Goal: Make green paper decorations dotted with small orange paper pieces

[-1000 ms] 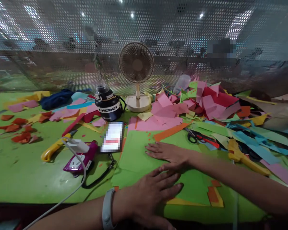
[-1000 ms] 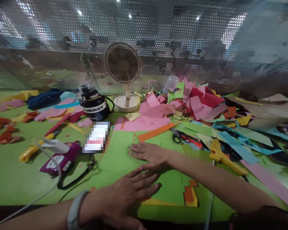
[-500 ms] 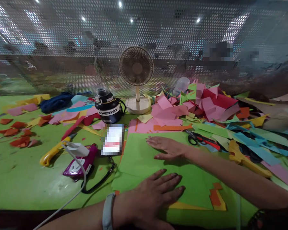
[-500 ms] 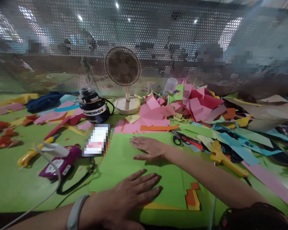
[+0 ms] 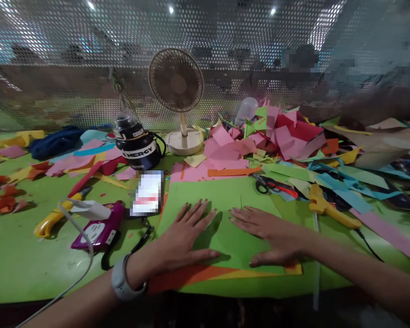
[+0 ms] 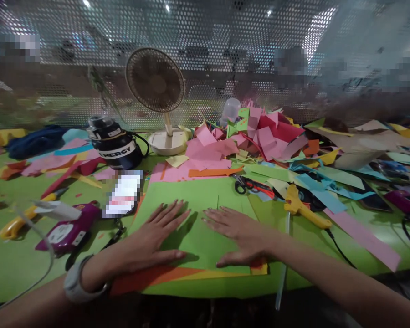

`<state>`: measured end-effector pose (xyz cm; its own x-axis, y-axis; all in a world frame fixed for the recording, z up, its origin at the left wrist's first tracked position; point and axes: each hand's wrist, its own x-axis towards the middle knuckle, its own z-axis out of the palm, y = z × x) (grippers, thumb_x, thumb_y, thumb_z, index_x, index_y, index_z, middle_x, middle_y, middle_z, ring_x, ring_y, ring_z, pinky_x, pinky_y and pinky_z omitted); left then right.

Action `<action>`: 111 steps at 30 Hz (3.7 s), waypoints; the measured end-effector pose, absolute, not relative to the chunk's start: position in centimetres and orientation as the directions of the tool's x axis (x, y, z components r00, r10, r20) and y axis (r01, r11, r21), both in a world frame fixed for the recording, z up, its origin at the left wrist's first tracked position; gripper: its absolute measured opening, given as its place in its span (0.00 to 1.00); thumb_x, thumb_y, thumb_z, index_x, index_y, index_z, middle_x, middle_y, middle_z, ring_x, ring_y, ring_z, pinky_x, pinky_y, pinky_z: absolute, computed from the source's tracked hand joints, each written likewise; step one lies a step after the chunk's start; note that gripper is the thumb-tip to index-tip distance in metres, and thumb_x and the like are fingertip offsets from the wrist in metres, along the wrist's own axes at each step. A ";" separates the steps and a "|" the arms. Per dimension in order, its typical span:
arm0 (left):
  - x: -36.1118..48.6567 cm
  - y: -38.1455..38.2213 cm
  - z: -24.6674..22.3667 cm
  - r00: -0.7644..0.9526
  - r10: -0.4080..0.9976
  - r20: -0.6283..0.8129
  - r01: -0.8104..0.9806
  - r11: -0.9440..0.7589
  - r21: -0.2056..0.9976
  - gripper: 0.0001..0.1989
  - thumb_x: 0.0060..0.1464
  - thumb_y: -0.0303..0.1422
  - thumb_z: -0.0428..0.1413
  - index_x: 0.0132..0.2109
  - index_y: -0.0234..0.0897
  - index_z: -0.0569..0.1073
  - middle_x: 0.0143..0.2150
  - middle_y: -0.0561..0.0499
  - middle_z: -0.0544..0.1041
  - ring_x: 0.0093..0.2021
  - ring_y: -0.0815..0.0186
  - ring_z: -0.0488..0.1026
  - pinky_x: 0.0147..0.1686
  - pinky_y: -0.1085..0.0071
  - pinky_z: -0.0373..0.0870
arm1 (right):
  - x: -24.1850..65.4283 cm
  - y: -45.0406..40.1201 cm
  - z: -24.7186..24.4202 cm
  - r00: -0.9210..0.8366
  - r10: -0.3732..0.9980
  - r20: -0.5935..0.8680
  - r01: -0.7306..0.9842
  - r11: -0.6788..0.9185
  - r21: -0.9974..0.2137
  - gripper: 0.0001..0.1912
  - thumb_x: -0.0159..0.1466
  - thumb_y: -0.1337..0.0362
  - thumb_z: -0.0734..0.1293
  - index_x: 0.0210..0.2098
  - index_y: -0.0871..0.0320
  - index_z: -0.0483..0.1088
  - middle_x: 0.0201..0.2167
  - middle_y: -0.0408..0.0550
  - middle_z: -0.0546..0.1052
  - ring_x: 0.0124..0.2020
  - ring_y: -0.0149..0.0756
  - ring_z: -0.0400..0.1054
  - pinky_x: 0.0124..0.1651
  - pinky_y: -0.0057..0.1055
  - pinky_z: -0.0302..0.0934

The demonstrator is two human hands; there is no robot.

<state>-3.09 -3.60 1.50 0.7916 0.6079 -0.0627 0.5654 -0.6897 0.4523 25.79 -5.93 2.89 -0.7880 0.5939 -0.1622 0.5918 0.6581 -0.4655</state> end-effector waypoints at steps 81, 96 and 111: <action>-2.4 -3.5 -1.1 0.794 0.583 0.174 0.604 -0.789 -0.114 0.43 0.52 0.61 0.44 0.67 0.39 0.52 0.67 0.41 0.57 0.65 0.47 0.53 0.60 0.54 0.46 | 24.2 -5.8 0.0 -0.729 0.684 0.004 0.662 0.707 -0.248 0.38 0.66 0.44 0.52 0.65 0.66 0.51 0.66 0.57 0.54 0.68 0.46 0.43 0.68 0.48 0.40; -2.2 -3.2 -0.7 0.798 0.590 0.120 0.601 -0.794 -0.097 0.44 0.52 0.61 0.42 0.67 0.39 0.52 0.67 0.43 0.58 0.66 0.47 0.52 0.61 0.54 0.45 | 24.2 -6.1 -0.5 -0.714 0.699 0.021 0.675 0.697 -0.241 0.38 0.66 0.44 0.55 0.65 0.64 0.53 0.65 0.57 0.56 0.67 0.48 0.45 0.67 0.48 0.42; -2.4 -3.1 -0.4 0.792 0.603 0.091 0.609 -0.791 -0.055 0.45 0.51 0.62 0.41 0.68 0.39 0.50 0.67 0.43 0.57 0.66 0.48 0.52 0.59 0.53 0.52 | 24.2 -6.0 -0.6 -0.706 0.706 0.047 0.671 0.689 -0.272 0.38 0.66 0.45 0.56 0.67 0.62 0.47 0.65 0.57 0.56 0.66 0.48 0.47 0.64 0.49 0.48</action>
<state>-2.37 -3.05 -0.39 0.7922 0.6033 0.0914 0.6090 -0.7912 -0.0553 24.23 -5.96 -0.57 -0.7065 0.7062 0.0467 0.6712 0.6895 -0.2721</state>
